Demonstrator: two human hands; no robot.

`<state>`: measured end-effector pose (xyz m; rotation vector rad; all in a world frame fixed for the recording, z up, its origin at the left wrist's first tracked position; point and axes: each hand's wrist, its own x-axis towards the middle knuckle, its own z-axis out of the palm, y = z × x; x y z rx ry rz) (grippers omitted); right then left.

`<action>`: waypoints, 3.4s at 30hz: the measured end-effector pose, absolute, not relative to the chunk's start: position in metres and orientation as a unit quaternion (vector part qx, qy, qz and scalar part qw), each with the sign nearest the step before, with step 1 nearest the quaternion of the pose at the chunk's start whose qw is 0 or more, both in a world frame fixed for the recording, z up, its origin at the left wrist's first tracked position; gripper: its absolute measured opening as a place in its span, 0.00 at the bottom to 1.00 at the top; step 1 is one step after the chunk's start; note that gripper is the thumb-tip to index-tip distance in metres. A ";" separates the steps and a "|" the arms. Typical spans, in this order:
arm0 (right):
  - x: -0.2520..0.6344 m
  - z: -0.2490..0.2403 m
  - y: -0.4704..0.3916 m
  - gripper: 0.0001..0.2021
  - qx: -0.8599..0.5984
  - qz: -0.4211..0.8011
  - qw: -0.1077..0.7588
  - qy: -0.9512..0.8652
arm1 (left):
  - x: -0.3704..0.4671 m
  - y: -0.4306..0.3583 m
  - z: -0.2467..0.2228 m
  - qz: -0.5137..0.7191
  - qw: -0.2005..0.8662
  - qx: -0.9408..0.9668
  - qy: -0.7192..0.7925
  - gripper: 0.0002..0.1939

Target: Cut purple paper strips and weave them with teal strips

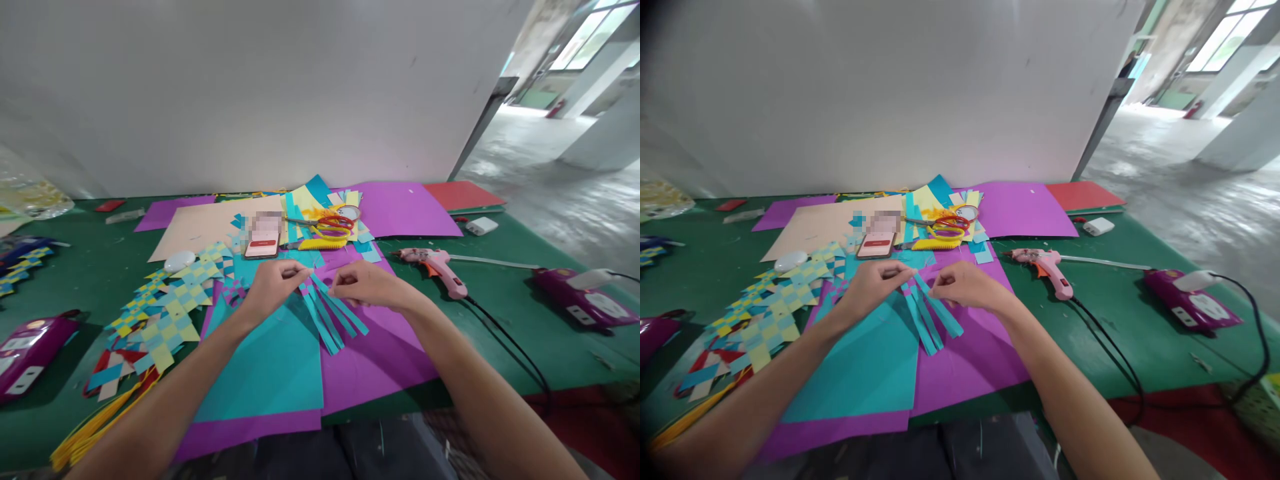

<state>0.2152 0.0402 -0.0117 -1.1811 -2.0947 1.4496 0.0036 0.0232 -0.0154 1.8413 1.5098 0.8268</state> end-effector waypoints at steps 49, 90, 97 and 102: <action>0.220 -0.005 0.053 0.10 -0.456 0.512 0.413 -0.600 | 0.015 0.017 -0.023 0.281 0.483 0.650 0.514 0.26; 0.225 -0.004 0.056 0.08 -0.444 0.556 0.393 -0.582 | 0.017 0.014 -0.022 0.251 0.363 0.719 0.538 0.20; 0.226 -0.008 0.057 0.08 -0.428 0.526 0.397 -0.618 | 0.018 0.012 -0.018 0.271 0.382 0.701 0.537 0.18; 0.226 -0.008 0.057 0.07 -0.423 0.516 0.393 -0.633 | 0.018 0.013 -0.018 0.269 0.403 0.699 0.526 0.17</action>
